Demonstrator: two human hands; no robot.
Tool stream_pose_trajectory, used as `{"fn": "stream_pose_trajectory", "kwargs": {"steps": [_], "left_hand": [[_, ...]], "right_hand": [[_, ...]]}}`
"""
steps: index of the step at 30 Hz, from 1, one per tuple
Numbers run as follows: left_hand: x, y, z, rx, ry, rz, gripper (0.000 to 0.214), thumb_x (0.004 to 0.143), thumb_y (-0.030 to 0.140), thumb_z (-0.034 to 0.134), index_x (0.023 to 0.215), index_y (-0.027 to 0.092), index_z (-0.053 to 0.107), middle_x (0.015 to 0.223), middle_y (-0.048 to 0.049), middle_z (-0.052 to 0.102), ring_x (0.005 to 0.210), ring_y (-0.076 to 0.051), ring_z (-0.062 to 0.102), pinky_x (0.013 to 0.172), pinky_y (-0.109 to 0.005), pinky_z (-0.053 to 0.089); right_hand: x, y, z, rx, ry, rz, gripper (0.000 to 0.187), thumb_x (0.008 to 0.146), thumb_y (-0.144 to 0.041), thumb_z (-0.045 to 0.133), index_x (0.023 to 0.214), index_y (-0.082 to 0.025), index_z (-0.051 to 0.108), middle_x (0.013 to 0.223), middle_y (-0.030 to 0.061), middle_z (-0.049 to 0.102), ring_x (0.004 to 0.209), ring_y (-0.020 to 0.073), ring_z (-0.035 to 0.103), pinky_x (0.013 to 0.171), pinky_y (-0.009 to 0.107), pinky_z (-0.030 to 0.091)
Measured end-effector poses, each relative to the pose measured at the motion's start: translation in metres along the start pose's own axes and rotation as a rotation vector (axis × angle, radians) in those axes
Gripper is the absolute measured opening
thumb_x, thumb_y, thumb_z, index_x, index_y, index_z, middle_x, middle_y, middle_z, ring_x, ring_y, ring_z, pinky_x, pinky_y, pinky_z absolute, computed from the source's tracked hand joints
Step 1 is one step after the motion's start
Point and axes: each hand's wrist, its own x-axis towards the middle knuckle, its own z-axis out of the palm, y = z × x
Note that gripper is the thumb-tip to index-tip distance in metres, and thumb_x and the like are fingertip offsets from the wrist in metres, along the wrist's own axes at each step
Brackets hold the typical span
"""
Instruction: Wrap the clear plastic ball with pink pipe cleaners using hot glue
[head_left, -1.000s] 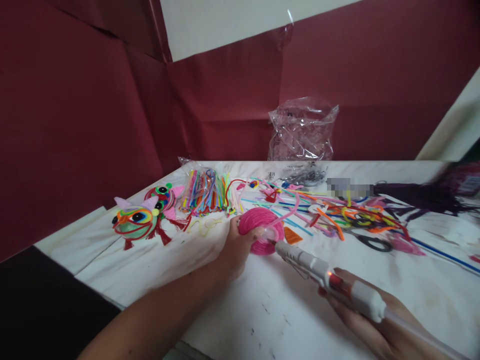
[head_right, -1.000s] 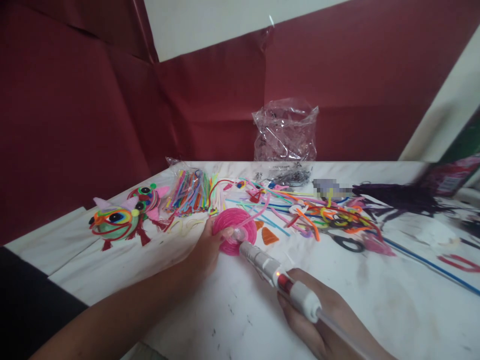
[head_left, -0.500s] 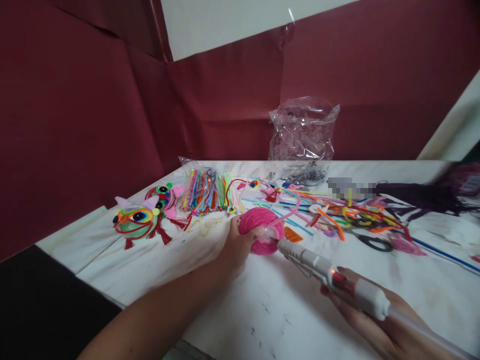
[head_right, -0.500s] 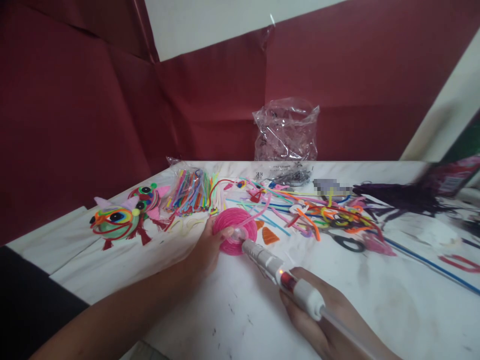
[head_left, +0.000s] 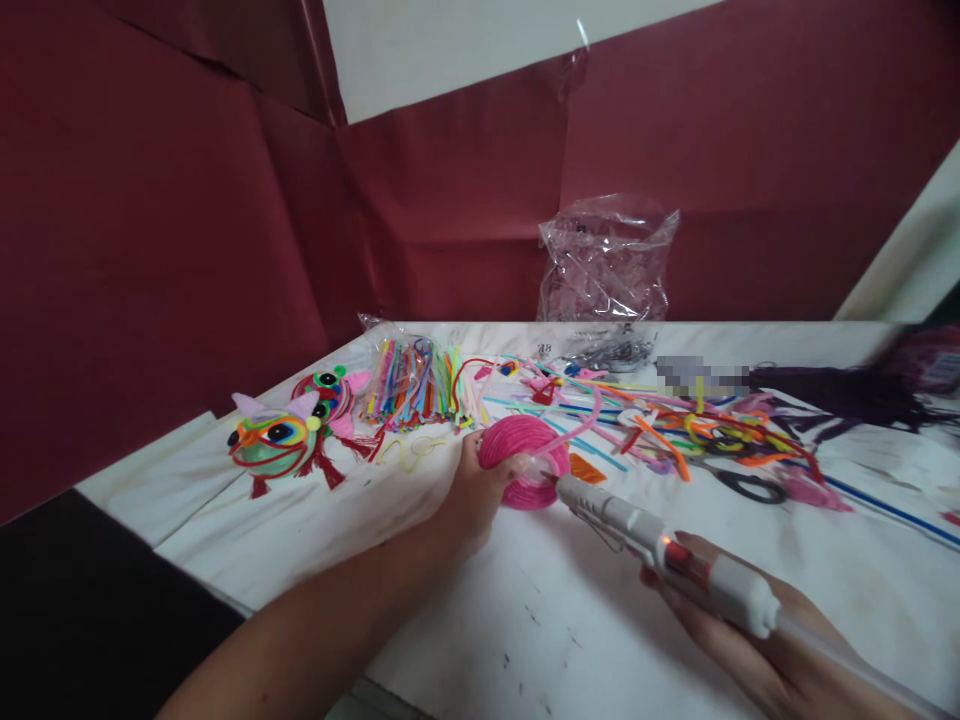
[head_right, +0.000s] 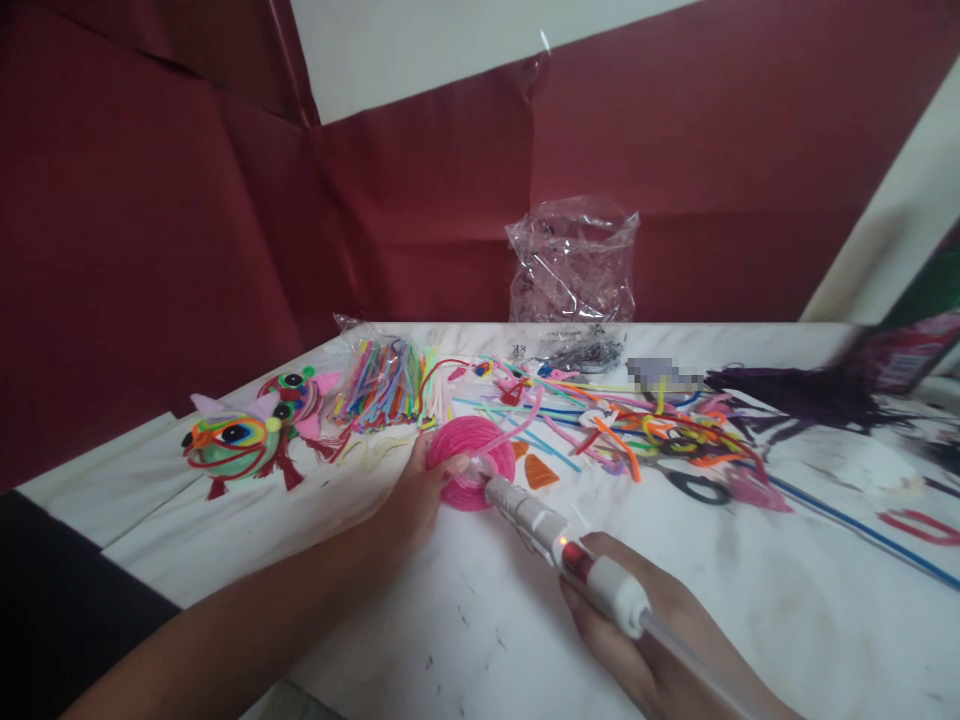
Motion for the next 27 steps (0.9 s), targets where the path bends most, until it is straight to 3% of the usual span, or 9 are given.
{"fn": "stream_pose_trajectory", "kwargs": {"steps": [27], "left_hand": [[-0.0006, 0.003, 0.0037, -0.001, 0.034, -0.007, 0.057, 0.054, 0.026, 0.083, 0.103, 0.021, 0.054, 0.088, -0.0029, 0.066, 0.081, -0.02, 0.063, 0.077, -0.034, 0.049]], "right_hand": [[-0.0016, 0.0095, 0.0035, -0.062, 0.029, -0.066, 0.018, 0.086, -0.042, 0.054, 0.075, -0.029, 0.059, 0.067, -0.0001, 0.069, 0.056, 0.0201, 0.065, 0.051, 0.026, 0.055]]}}
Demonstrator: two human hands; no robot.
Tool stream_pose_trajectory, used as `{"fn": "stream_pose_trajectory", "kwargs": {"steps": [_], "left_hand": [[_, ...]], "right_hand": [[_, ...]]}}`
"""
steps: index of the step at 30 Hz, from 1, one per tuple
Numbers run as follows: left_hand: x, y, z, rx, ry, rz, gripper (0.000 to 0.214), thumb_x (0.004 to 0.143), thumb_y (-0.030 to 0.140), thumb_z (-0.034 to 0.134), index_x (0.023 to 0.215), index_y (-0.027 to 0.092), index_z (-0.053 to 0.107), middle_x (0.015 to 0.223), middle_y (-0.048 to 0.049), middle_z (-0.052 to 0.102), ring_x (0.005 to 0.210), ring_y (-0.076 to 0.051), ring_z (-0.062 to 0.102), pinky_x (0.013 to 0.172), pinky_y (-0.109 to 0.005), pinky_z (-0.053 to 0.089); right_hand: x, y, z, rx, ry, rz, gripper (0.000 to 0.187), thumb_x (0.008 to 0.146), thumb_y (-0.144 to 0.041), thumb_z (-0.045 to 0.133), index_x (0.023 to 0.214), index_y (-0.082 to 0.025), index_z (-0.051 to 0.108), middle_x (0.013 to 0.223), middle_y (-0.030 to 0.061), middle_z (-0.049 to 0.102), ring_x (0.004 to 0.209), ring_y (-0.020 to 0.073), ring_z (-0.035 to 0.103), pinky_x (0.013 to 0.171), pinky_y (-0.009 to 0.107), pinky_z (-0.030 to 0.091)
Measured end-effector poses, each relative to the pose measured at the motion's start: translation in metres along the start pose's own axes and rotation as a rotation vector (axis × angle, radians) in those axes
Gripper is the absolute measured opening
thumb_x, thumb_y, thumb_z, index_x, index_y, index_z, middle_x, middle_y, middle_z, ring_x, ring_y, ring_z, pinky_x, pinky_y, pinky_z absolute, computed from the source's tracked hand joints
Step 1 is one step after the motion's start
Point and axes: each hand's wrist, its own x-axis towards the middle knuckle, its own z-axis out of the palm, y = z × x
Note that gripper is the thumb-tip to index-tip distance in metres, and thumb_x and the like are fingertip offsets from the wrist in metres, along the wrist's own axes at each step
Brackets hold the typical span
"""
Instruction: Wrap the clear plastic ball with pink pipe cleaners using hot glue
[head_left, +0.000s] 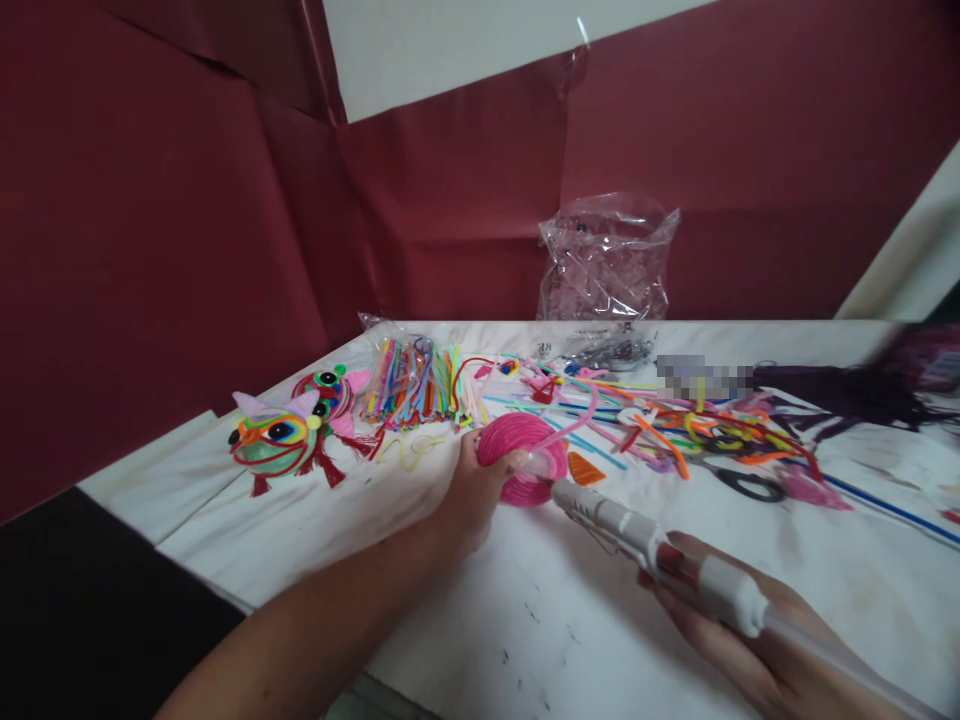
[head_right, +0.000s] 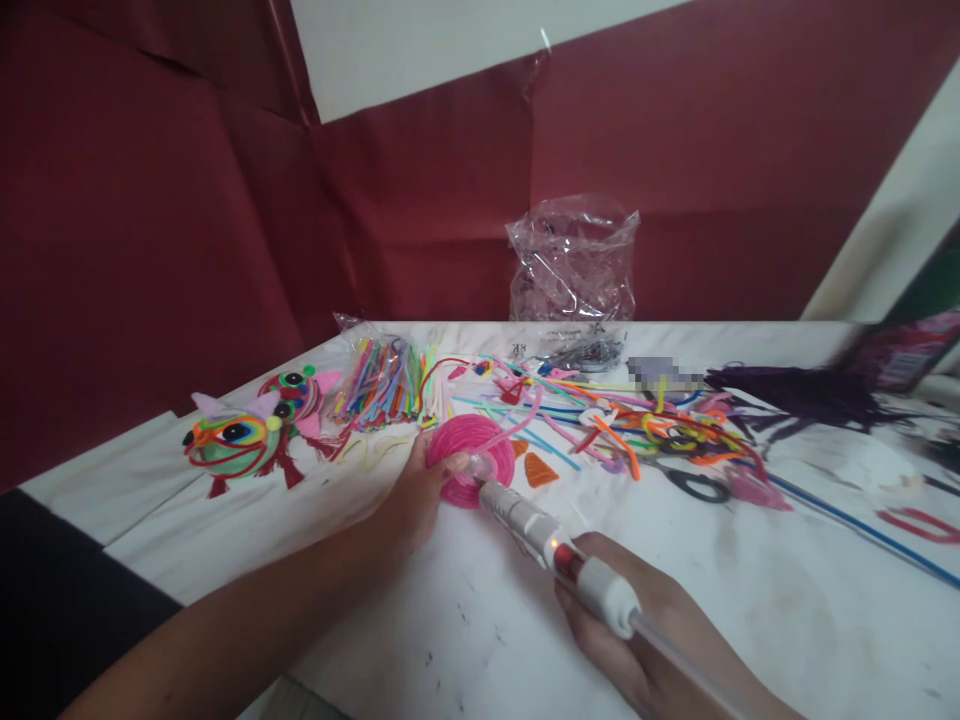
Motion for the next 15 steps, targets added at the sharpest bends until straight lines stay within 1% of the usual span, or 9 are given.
{"fn": "stream_pose_trajectory", "kwargs": {"steps": [2, 4, 7, 11, 15], "left_hand": [[-0.0004, 0.0013, 0.0003, -0.022, -0.008, 0.0, 0.057, 0.055, 0.027, 0.082, 0.104, 0.02, 0.054, 0.091, -0.0036, 0.067, 0.083, -0.02, 0.063, 0.079, -0.034, 0.049], [-0.0009, 0.0023, 0.0006, -0.031, -0.017, -0.002, 0.058, 0.056, 0.027, 0.082, 0.106, 0.02, 0.054, 0.092, -0.004, 0.067, 0.085, -0.02, 0.063, 0.08, -0.034, 0.049], [-0.0017, 0.0026, 0.0007, -0.019, -0.007, -0.003, 0.059, 0.055, 0.027, 0.083, 0.106, 0.021, 0.054, 0.089, -0.0026, 0.067, 0.083, -0.019, 0.063, 0.078, -0.032, 0.049], [-0.0014, 0.0014, 0.0009, 0.013, -0.001, 0.003, 0.058, 0.054, 0.026, 0.082, 0.105, 0.02, 0.053, 0.087, -0.0021, 0.066, 0.079, -0.018, 0.062, 0.074, -0.031, 0.049], [-0.0006, 0.0008, 0.0019, 0.029, -0.006, 0.008, 0.062, 0.052, 0.026, 0.083, 0.106, 0.019, 0.052, 0.088, -0.0032, 0.065, 0.078, -0.018, 0.061, 0.073, -0.032, 0.049]], "right_hand": [[-0.0003, 0.0016, 0.0, 0.0, 0.006, 0.0, 0.018, 0.086, -0.043, 0.054, 0.077, -0.028, 0.06, 0.069, 0.0001, 0.07, 0.057, 0.0201, 0.066, 0.053, 0.025, 0.056], [-0.0004, 0.0011, -0.0002, 0.03, 0.015, 0.004, 0.022, 0.087, -0.047, 0.053, 0.076, -0.028, 0.06, 0.066, 0.0, 0.069, 0.056, 0.02, 0.066, 0.053, 0.026, 0.057], [0.0004, -0.002, -0.0003, 0.07, 0.023, 0.014, 0.029, 0.089, -0.05, 0.048, 0.075, -0.028, 0.059, 0.062, 0.0003, 0.067, 0.055, 0.02, 0.064, 0.053, 0.028, 0.057], [0.0018, -0.0039, 0.0003, 0.059, -0.002, 0.012, 0.024, 0.089, -0.045, 0.05, 0.074, -0.027, 0.058, 0.064, 0.0001, 0.065, 0.055, 0.0189, 0.062, 0.053, 0.028, 0.055], [0.001, -0.0003, 0.002, 0.037, 0.005, -0.006, 0.02, 0.089, -0.041, 0.051, 0.076, -0.028, 0.058, 0.065, -0.0005, 0.065, 0.055, 0.0184, 0.062, 0.051, 0.027, 0.054]]}}
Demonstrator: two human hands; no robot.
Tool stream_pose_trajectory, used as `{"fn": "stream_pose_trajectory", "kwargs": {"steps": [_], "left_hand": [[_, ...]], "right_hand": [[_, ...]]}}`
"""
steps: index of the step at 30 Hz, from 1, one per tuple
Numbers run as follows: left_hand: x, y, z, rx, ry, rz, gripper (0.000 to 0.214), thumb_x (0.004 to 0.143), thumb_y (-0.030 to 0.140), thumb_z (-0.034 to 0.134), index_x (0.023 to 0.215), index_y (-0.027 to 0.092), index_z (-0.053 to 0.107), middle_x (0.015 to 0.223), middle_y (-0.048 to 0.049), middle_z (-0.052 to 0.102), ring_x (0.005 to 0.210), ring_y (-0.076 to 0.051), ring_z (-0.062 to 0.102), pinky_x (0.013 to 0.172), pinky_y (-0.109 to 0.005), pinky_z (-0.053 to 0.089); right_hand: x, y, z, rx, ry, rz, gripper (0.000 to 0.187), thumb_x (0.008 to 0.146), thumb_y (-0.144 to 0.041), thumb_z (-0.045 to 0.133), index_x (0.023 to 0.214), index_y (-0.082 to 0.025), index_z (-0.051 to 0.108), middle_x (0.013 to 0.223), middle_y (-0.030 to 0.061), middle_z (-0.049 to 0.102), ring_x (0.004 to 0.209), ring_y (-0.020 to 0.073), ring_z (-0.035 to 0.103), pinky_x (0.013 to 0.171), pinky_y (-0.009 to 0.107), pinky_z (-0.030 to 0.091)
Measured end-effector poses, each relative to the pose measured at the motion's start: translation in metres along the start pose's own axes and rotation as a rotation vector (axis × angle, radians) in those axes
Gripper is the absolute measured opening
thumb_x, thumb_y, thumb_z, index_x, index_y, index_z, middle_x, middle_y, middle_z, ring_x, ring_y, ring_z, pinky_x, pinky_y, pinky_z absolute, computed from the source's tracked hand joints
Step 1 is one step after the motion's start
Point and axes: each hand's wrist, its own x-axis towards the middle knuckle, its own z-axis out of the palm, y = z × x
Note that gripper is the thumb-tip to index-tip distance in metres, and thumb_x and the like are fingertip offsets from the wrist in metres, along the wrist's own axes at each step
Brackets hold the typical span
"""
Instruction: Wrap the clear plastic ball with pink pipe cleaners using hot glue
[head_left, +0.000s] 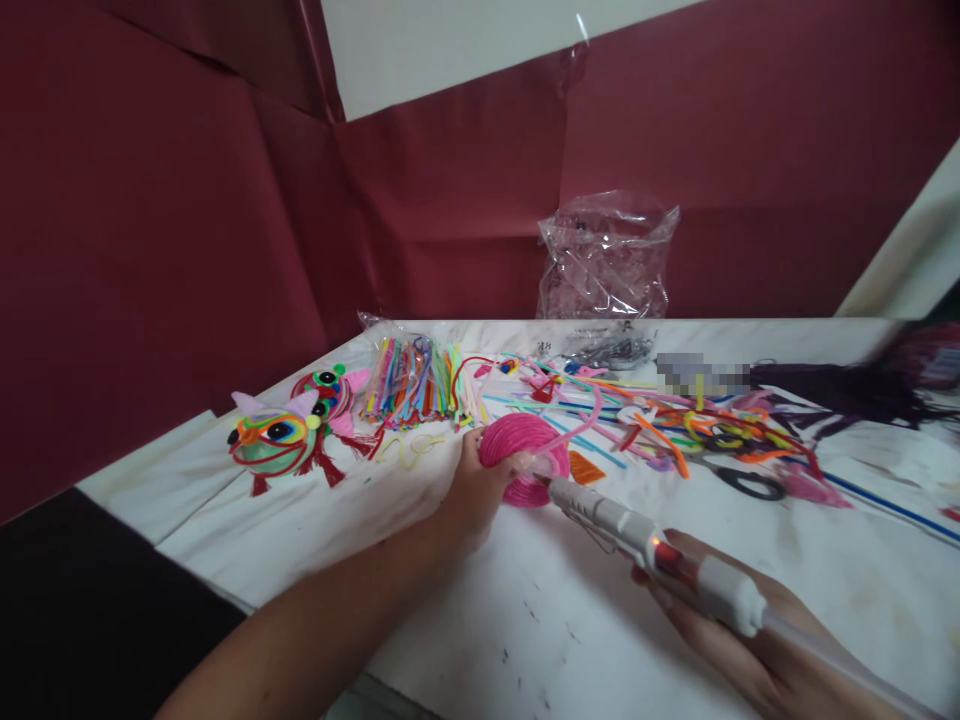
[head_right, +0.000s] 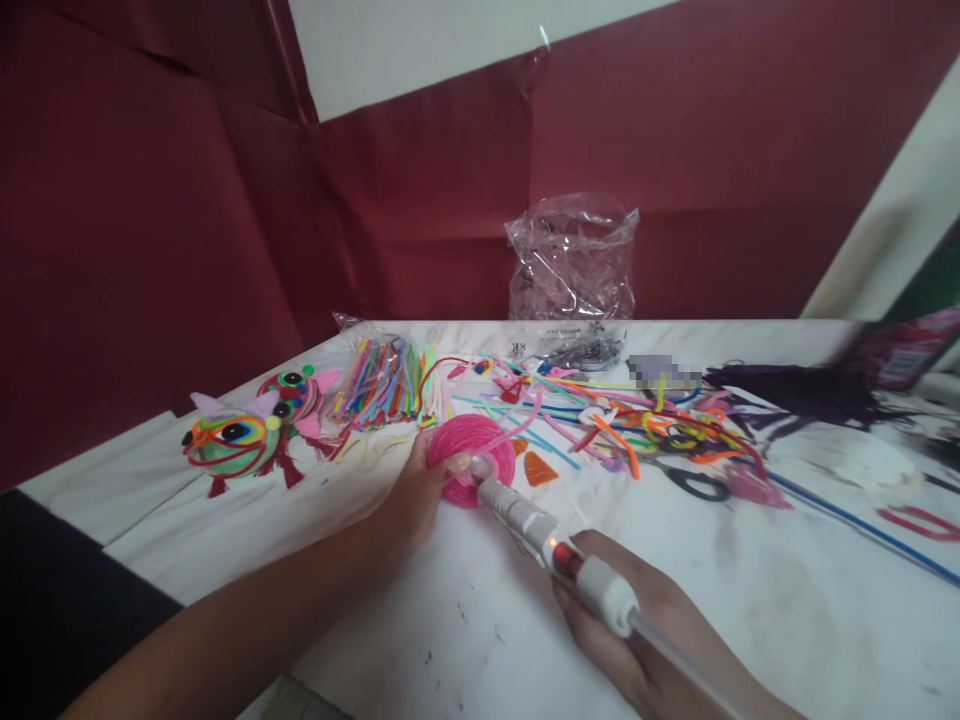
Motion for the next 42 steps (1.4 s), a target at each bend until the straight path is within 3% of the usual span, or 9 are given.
{"fn": "stream_pose_trajectory", "kwargs": {"steps": [7, 17, 28, 42], "left_hand": [[0.001, 0.0, -0.001, -0.004, 0.003, -0.009, 0.063, 0.053, 0.025, 0.083, 0.107, 0.019, 0.051, 0.09, -0.0045, 0.066, 0.08, -0.019, 0.062, 0.074, -0.033, 0.05], [0.001, 0.002, -0.003, -0.036, 0.004, -0.002, 0.056, 0.055, 0.028, 0.081, 0.104, 0.019, 0.054, 0.091, -0.0034, 0.067, 0.084, -0.02, 0.063, 0.079, -0.034, 0.049], [0.0, 0.002, -0.005, -0.022, -0.015, -0.002, 0.057, 0.055, 0.029, 0.081, 0.103, 0.02, 0.052, 0.091, -0.004, 0.067, 0.085, -0.021, 0.063, 0.079, -0.034, 0.048], [-0.003, 0.001, -0.003, 0.021, -0.051, -0.012, 0.061, 0.056, 0.025, 0.081, 0.11, 0.02, 0.051, 0.088, -0.0027, 0.067, 0.08, -0.019, 0.062, 0.077, -0.033, 0.049]], "right_hand": [[-0.002, 0.003, -0.001, -0.016, -0.001, 0.004, 0.017, 0.084, -0.042, 0.055, 0.076, -0.028, 0.059, 0.063, -0.0012, 0.068, 0.051, 0.0187, 0.063, 0.048, 0.025, 0.054], [0.001, 0.003, -0.006, 0.002, -0.051, 0.047, 0.021, 0.087, -0.043, 0.055, 0.076, -0.026, 0.06, 0.066, 0.0003, 0.069, 0.058, 0.0194, 0.065, 0.055, 0.028, 0.057], [0.002, 0.003, -0.007, 0.007, -0.042, 0.099, 0.023, 0.085, -0.047, 0.057, 0.076, -0.026, 0.062, 0.063, 0.001, 0.067, 0.056, 0.02, 0.063, 0.053, 0.029, 0.057], [0.004, -0.011, -0.008, 0.048, -0.009, 0.043, 0.028, 0.089, -0.049, 0.05, 0.075, -0.028, 0.062, 0.062, 0.0013, 0.067, 0.054, 0.0205, 0.065, 0.05, 0.029, 0.058]]}}
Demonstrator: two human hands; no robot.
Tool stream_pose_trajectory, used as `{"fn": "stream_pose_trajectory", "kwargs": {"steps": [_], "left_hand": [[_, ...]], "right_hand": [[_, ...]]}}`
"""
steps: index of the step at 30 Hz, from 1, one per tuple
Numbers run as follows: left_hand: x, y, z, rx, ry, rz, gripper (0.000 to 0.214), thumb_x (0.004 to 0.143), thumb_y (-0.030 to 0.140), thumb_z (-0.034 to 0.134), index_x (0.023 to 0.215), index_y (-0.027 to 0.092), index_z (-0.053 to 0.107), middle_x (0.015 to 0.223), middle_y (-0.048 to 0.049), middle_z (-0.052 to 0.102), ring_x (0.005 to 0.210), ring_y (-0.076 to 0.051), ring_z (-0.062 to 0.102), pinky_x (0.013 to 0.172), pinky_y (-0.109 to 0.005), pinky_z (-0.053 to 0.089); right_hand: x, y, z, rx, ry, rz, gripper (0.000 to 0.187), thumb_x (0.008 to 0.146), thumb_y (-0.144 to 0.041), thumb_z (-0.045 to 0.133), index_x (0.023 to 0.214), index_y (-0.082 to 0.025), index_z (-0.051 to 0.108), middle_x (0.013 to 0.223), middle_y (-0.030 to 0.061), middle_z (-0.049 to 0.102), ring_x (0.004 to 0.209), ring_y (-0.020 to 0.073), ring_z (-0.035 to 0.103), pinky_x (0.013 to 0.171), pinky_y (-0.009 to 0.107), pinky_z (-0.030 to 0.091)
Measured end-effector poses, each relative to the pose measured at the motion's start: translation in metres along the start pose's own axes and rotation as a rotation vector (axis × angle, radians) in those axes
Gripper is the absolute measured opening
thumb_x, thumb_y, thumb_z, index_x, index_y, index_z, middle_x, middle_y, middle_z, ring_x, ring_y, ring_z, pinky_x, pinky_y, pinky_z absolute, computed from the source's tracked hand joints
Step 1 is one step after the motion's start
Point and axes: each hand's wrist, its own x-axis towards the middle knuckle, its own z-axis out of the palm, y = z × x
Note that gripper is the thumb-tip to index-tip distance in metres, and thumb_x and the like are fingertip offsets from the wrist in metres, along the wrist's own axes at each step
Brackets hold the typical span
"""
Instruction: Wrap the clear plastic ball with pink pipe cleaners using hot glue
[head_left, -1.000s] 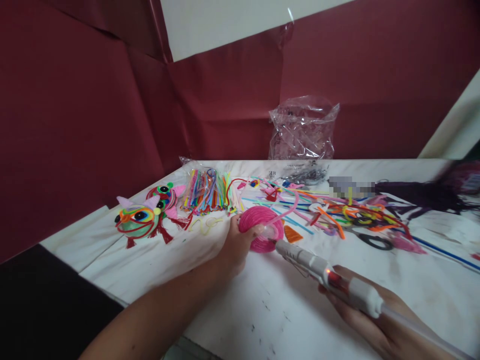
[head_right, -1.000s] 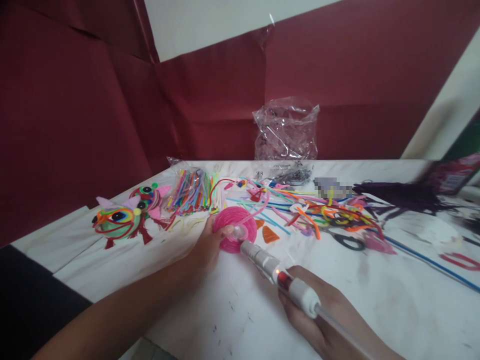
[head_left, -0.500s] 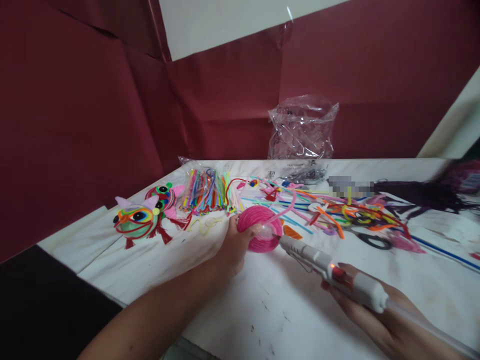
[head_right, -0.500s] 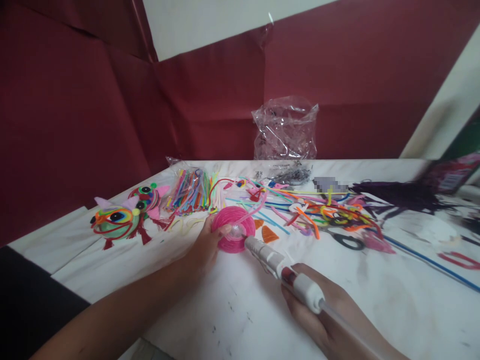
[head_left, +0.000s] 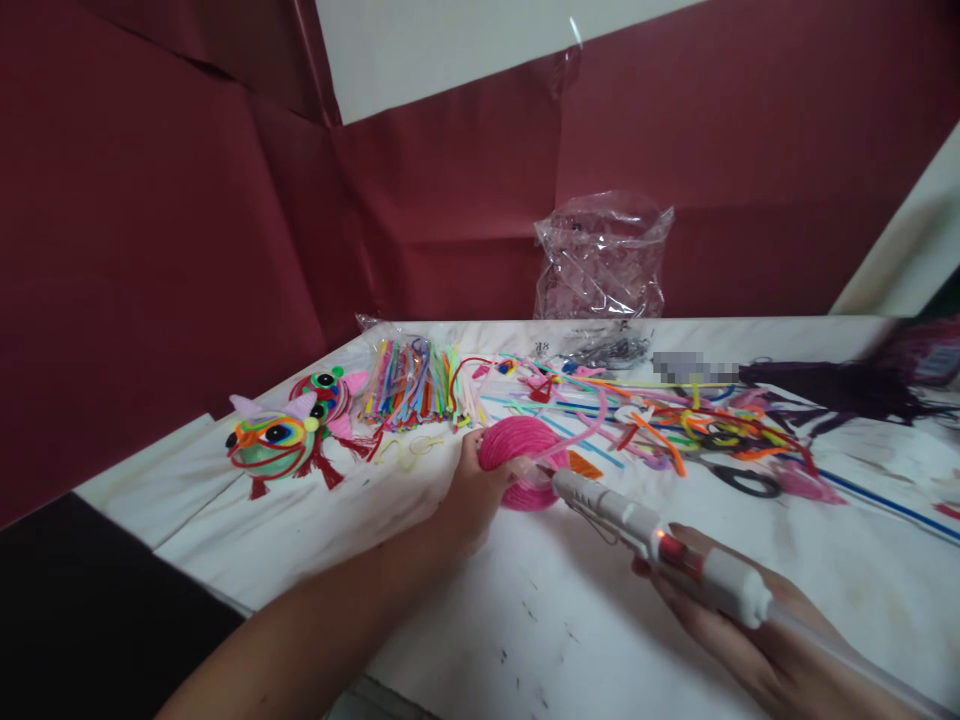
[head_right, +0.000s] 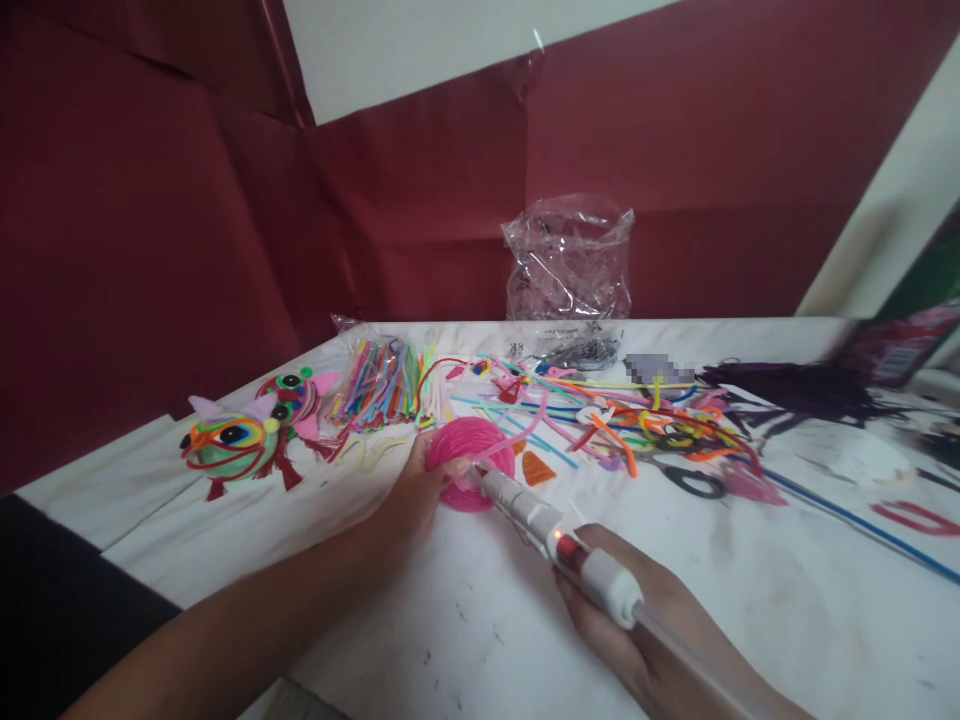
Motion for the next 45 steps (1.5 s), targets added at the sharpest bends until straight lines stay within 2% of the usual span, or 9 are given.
{"fn": "stream_pose_trajectory", "kwargs": {"steps": [11, 18, 26, 32, 38, 45], "left_hand": [[0.003, 0.0, -0.003, -0.047, 0.026, 0.017, 0.054, 0.059, 0.029, 0.079, 0.104, 0.019, 0.052, 0.091, -0.0044, 0.067, 0.085, -0.021, 0.063, 0.08, -0.034, 0.048], [0.002, 0.001, -0.002, -0.044, 0.019, 0.013, 0.055, 0.057, 0.027, 0.08, 0.104, 0.02, 0.053, 0.09, -0.0033, 0.067, 0.085, -0.02, 0.063, 0.079, -0.033, 0.048], [0.002, 0.001, -0.001, -0.062, 0.03, 0.006, 0.056, 0.057, 0.028, 0.081, 0.104, 0.02, 0.052, 0.089, -0.0034, 0.066, 0.084, -0.02, 0.062, 0.079, -0.033, 0.049], [0.0, 0.003, 0.003, -0.053, 0.056, -0.003, 0.057, 0.055, 0.024, 0.081, 0.105, 0.021, 0.054, 0.09, -0.0033, 0.066, 0.08, -0.018, 0.062, 0.075, -0.031, 0.049], [0.0, -0.001, 0.002, -0.029, 0.046, 0.008, 0.06, 0.055, 0.025, 0.081, 0.107, 0.02, 0.053, 0.089, -0.0031, 0.066, 0.079, -0.018, 0.062, 0.075, -0.032, 0.049], [0.001, -0.001, 0.002, -0.003, 0.054, 0.001, 0.06, 0.055, 0.025, 0.08, 0.108, 0.02, 0.052, 0.089, -0.0026, 0.065, 0.078, -0.017, 0.061, 0.074, -0.031, 0.049]], "right_hand": [[0.0, 0.004, 0.001, -0.014, 0.001, -0.005, 0.026, 0.087, -0.047, 0.054, 0.074, -0.026, 0.062, 0.063, 0.002, 0.068, 0.054, 0.0213, 0.066, 0.053, 0.03, 0.059], [0.0, -0.001, -0.001, -0.042, 0.056, -0.003, 0.027, 0.087, -0.05, 0.054, 0.071, -0.029, 0.06, 0.063, 0.0017, 0.07, 0.054, 0.0216, 0.066, 0.051, 0.03, 0.059], [-0.002, 0.007, 0.002, -0.049, -0.003, -0.005, 0.021, 0.088, -0.044, 0.054, 0.076, -0.028, 0.06, 0.065, 0.0017, 0.068, 0.057, 0.0212, 0.065, 0.054, 0.031, 0.059], [-0.007, 0.009, 0.009, -0.064, 0.004, -0.018, 0.022, 0.088, -0.043, 0.052, 0.073, -0.027, 0.055, 0.063, -0.0002, 0.064, 0.053, 0.0185, 0.063, 0.05, 0.026, 0.056], [-0.008, 0.014, 0.008, -0.079, -0.004, -0.06, 0.019, 0.088, -0.043, 0.052, 0.081, -0.028, 0.06, 0.071, 0.0005, 0.07, 0.059, 0.0195, 0.068, 0.055, 0.025, 0.058], [-0.006, 0.011, 0.009, -0.081, 0.012, -0.055, 0.019, 0.087, -0.043, 0.053, 0.077, -0.028, 0.06, 0.066, -0.0004, 0.068, 0.056, 0.0191, 0.067, 0.053, 0.024, 0.057]]}}
